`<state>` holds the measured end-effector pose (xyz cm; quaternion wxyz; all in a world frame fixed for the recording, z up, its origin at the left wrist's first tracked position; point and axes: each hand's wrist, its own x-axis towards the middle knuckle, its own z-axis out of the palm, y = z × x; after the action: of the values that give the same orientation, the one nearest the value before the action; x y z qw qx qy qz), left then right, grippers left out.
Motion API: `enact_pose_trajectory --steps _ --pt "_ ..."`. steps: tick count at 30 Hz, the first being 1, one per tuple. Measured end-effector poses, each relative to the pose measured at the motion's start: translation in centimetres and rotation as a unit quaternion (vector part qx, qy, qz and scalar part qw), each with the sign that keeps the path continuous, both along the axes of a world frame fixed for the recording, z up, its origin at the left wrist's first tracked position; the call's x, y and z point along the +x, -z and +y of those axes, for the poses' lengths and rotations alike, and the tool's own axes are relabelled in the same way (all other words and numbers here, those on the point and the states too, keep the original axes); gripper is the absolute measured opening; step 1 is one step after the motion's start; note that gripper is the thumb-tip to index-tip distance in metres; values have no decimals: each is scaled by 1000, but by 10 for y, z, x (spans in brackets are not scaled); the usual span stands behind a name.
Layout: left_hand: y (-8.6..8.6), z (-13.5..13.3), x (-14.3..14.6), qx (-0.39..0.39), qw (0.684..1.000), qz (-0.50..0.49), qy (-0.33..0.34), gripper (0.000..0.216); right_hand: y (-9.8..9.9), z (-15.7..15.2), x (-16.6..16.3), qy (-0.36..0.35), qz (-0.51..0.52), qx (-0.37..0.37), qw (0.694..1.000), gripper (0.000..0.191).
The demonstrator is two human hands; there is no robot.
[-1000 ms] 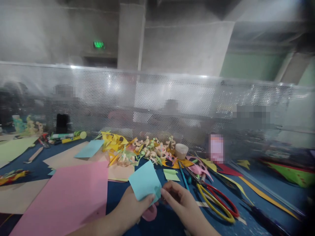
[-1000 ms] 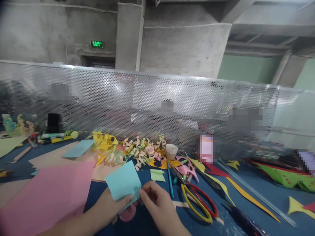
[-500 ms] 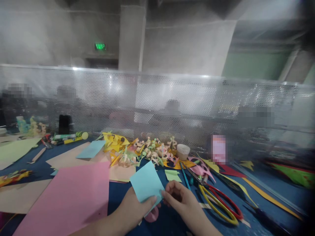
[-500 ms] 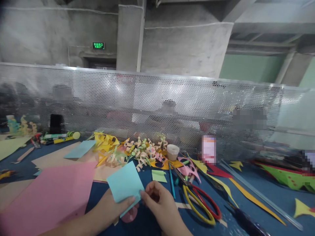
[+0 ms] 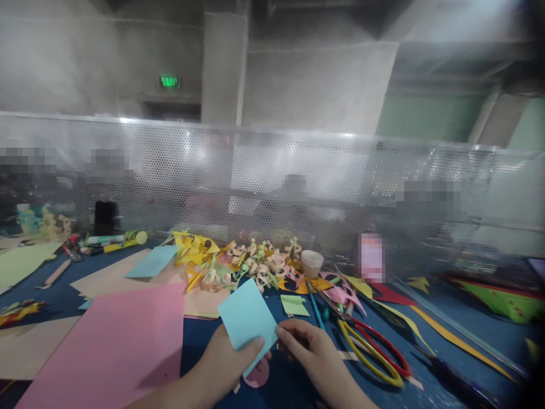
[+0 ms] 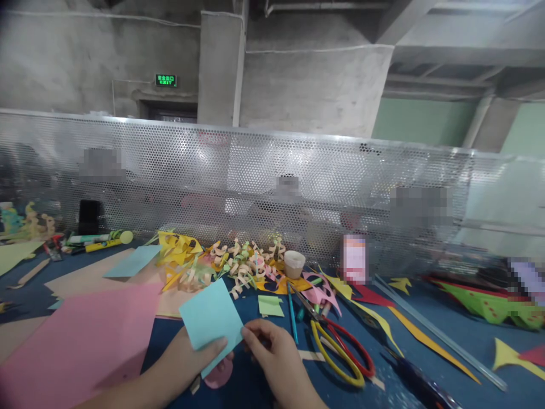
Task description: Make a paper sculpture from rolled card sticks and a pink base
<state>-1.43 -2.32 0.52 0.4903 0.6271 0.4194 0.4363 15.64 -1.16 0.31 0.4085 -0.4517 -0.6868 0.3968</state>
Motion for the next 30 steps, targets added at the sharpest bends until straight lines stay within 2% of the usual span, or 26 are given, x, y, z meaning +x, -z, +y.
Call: enact_pose_trajectory --steps 11,19,30 --pt "1 -1 1 4 998 55 -11 26 1 0 -1 7 23 -33 999 37" --pt "1 -1 0 11 997 73 -14 26 3 1 0 23 -26 -11 999 36" --pt "4 3 -2 45 999 14 -17 25 -3 -4 -4 -10 -3 7 1000 35"
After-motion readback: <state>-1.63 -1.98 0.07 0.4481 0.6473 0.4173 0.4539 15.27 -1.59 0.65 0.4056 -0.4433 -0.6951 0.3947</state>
